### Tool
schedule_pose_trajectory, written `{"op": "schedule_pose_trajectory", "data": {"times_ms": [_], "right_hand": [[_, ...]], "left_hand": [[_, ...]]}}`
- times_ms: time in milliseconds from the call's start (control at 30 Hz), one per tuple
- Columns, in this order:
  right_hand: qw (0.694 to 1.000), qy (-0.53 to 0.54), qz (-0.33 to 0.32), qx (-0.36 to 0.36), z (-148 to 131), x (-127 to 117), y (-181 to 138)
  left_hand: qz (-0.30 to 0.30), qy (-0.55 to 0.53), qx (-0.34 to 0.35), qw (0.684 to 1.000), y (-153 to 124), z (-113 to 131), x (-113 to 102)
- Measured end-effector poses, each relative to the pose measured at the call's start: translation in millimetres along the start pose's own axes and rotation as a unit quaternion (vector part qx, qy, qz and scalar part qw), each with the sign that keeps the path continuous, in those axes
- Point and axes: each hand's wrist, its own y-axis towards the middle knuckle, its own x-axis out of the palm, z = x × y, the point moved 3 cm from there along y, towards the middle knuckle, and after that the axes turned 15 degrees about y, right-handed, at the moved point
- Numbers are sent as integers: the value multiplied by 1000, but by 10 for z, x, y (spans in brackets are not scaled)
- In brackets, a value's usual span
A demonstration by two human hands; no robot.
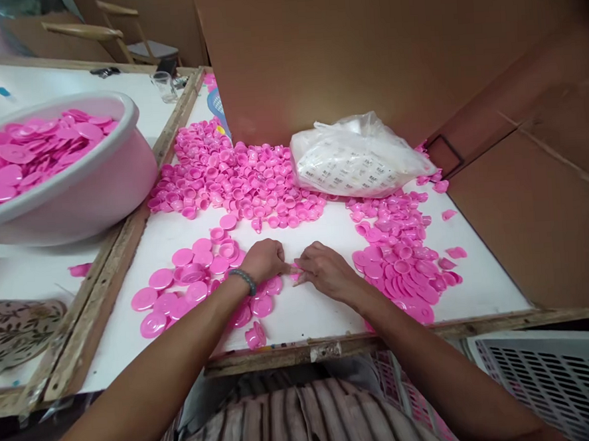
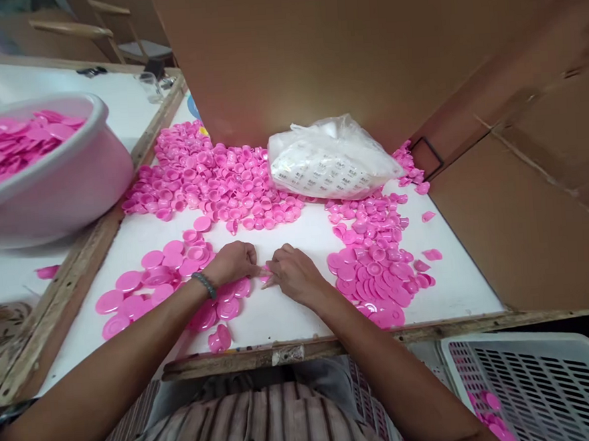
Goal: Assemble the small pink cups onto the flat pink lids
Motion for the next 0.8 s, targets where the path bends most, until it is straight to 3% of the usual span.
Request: {"op": "schedule_pose_trajectory", "data": {"times_ms": [233, 300, 467, 600, 800], "right_hand": [[989, -48, 106, 88, -132, 53, -188], [994, -32, 81, 73, -156, 19, -179], [997, 2, -67, 48, -168, -104, -24], [993, 4, -91, 75, -182, -158, 61], [990, 80, -115, 36, -152, -123, 53]], "left_hand": [[100, -57, 39, 993, -187, 70, -25], [100, -67, 47, 992, -244, 81, -41], [55, -39, 51, 996, -319, 88, -57], [40, 8, 37, 998, -295, 82, -41], [-1, 64, -11, 998, -168, 56, -44]]}}
